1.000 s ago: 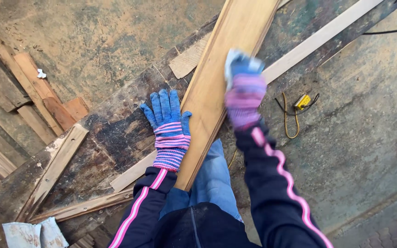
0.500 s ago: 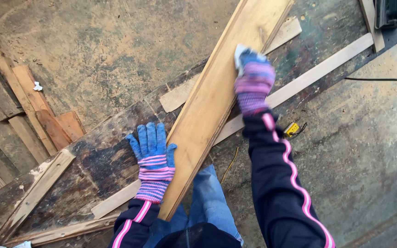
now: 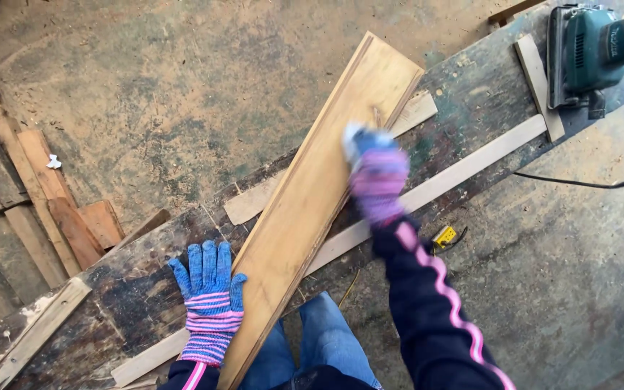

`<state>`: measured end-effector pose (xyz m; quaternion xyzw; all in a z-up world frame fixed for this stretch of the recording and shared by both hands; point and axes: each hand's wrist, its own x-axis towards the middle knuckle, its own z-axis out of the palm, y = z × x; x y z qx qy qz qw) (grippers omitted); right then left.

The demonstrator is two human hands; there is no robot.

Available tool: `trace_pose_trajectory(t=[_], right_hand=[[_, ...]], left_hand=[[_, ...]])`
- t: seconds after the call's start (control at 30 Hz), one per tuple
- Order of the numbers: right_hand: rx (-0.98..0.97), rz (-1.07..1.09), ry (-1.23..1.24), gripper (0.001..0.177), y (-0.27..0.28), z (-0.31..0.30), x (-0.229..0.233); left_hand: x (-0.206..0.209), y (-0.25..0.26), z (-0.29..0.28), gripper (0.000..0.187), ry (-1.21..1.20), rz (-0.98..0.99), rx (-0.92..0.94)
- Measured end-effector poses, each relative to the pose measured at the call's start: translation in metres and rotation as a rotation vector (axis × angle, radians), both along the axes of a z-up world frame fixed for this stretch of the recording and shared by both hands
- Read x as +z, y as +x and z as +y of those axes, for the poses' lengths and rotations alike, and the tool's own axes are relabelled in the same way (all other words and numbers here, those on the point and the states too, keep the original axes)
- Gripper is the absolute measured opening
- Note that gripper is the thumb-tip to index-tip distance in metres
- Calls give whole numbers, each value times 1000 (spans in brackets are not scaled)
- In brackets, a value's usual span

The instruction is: Sanding a wooden board using both a power orbital sander and a manual sanding block to smooth the surface.

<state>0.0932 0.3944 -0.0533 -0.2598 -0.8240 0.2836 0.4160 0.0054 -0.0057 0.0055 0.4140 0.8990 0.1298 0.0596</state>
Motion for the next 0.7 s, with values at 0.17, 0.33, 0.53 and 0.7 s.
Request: trace_pose_trajectory(t=[0.17,0.33,0.53,0.7], right_hand=[[-205,-479,366,20,-52,130,25],[-158,-698,477,6,-49,25,51],[227,-9,156,24,49,-210,59],[325,-615,232,40,126,-307,19]], left_hand=[[3,0,6,72,32,6,2],[10,-1,6,71,-4,-26,27],[3,-1,1,72,2,-5,-12],[-16,1,-2,77,25,-20,-7]])
